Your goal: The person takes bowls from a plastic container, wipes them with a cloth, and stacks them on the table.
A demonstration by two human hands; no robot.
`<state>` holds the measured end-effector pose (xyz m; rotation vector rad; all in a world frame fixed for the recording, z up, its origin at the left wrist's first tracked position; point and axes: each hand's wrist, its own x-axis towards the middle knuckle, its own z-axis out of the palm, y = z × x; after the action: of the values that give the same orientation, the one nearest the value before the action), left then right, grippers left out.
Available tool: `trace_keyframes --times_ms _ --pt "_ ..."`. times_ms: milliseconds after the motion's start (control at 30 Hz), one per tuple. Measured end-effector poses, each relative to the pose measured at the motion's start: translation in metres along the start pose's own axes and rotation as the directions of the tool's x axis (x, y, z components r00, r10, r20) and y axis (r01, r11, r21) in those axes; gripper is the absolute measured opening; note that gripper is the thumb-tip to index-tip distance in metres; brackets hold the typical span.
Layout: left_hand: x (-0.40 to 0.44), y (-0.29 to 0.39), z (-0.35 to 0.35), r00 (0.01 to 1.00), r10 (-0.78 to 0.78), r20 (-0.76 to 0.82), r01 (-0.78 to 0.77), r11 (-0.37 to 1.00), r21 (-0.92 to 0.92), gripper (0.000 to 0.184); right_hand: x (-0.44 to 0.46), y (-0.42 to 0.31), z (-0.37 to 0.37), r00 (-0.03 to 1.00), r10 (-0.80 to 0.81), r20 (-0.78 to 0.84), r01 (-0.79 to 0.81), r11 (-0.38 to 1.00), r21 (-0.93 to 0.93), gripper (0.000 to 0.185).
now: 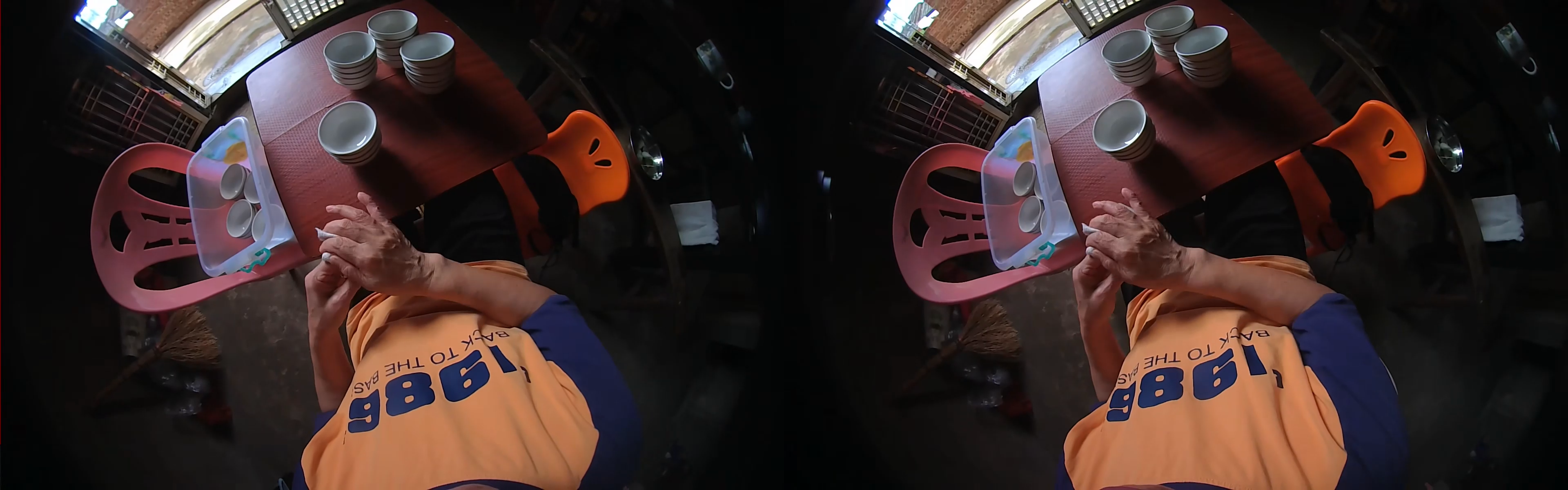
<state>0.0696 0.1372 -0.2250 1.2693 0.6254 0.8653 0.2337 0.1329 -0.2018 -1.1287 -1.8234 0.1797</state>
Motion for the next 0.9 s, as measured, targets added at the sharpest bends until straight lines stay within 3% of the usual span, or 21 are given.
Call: trace_keyframes --times_ms 33,67,133,167,200,233,267,300,333,400,467,533,600,633,667,700,733,767,833,867,900 --pt "-0.001 -0.001 0.000 1.000 0.000 0.000 0.000 1.000 0.001 0.022 0.000 0.002 -0.002 0.998 -0.066 0.018 0.067 0.998 -0.014 0.013" --pt "0.001 0.003 0.006 1.000 -0.026 0.013 0.026 1.000 0.006 0.024 -0.002 0.012 0.002 1.000 0.014 0.017 -0.014 0.999 0.040 0.015" --pt "0.001 0.011 0.013 0.996 -0.081 0.044 0.081 0.997 0.004 0.031 -0.003 0.037 0.002 0.916 0.262 0.305 -0.388 0.776 0.497 0.019" --pt "-0.001 0.010 0.011 0.996 -0.069 0.060 0.070 0.998 -0.007 0.033 0.003 0.050 0.007 0.984 0.053 0.172 -0.130 0.868 0.479 0.028" --pt "-0.002 0.009 0.011 0.995 -0.057 0.076 0.058 0.998 -0.021 0.034 -0.002 0.055 0.009 0.985 0.053 0.165 -0.127 0.872 0.472 0.028" --pt "-0.003 0.008 0.011 0.995 -0.046 0.085 0.050 0.997 -0.053 0.033 -0.008 0.058 0.011 0.882 0.325 0.340 -0.466 0.508 0.724 0.030" --pt "-0.002 0.007 0.011 0.995 -0.044 0.087 0.049 0.997 -0.054 0.033 -0.006 0.054 0.006 0.679 0.447 0.582 -0.642 -0.023 0.766 0.033" --pt "-0.001 0.005 0.012 0.997 -0.039 0.071 0.043 0.997 -0.062 0.032 -0.003 0.048 -0.001 0.706 0.493 0.508 -0.667 0.224 0.710 0.033" --pt "-0.001 0.004 0.012 0.998 -0.035 0.055 0.039 0.997 -0.070 0.030 0.002 0.040 -0.006 0.704 0.492 0.512 -0.671 0.223 0.707 0.033" --pt "0.000 0.001 0.011 0.998 -0.053 0.035 0.055 0.995 -0.079 0.029 0.004 0.017 -0.010 0.961 0.259 0.102 -0.278 0.875 0.397 0.028" --pt "0.000 0.002 0.011 0.998 -0.065 0.021 0.067 0.994 -0.085 0.027 -0.002 0.000 -0.008 0.995 0.020 0.098 -0.026 0.998 0.058 0.019" --pt "-0.003 0.005 0.011 0.996 -0.073 0.057 0.076 0.995 -0.060 0.027 0.000 -0.001 -0.011 0.993 -0.044 0.107 0.049 0.998 -0.045 0.015" --pt "-0.006 0.009 0.014 0.996 -0.076 0.056 0.079 0.996 -0.042 0.029 -0.014 0.044 0.017 0.996 -0.087 0.009 0.086 0.994 0.074 0.019" --pt "-0.008 0.006 0.012 0.996 -0.073 0.056 0.075 0.996 -0.039 0.029 -0.011 0.070 0.020 0.968 0.026 0.251 -0.156 0.842 0.516 0.027" --pt "-0.010 0.000 0.008 0.998 -0.014 0.066 0.021 0.993 -0.112 0.031 -0.009 0.064 0.012 0.855 0.253 0.453 -0.519 0.433 0.737 0.032" --pt "-0.009 0.000 0.008 0.996 0.045 0.075 -0.030 0.982 -0.188 0.032 -0.008 0.055 0.005 0.646 0.319 0.693 -0.695 -0.129 0.708 0.037" --pt "-0.008 -0.001 0.008 0.999 0.039 0.035 -0.033 0.984 -0.173 0.031 -0.009 0.051 0.007 0.605 0.335 0.723 -0.654 -0.308 0.690 0.039" --pt "-0.006 -0.003 0.011 0.999 0.038 0.033 -0.031 0.984 -0.176 0.031 -0.008 0.051 0.007 0.601 0.336 0.725 -0.657 -0.309 0.688 0.039" --pt "0.001 -0.005 0.015 0.995 0.063 -0.075 -0.077 0.975 -0.207 0.029 -0.006 0.052 0.009 0.708 0.485 0.513 -0.571 -0.035 0.820 0.036" --pt "0.003 -0.007 0.016 0.992 0.060 -0.111 -0.082 0.975 -0.205 0.029 -0.001 0.050 -0.002 0.752 0.455 0.476 -0.591 0.146 0.794 0.035" --pt "0.005 -0.007 0.017 0.992 0.054 -0.110 -0.075 0.976 -0.203 0.029 0.001 0.043 -0.004 0.750 0.459 0.476 -0.590 0.140 0.795 0.035"
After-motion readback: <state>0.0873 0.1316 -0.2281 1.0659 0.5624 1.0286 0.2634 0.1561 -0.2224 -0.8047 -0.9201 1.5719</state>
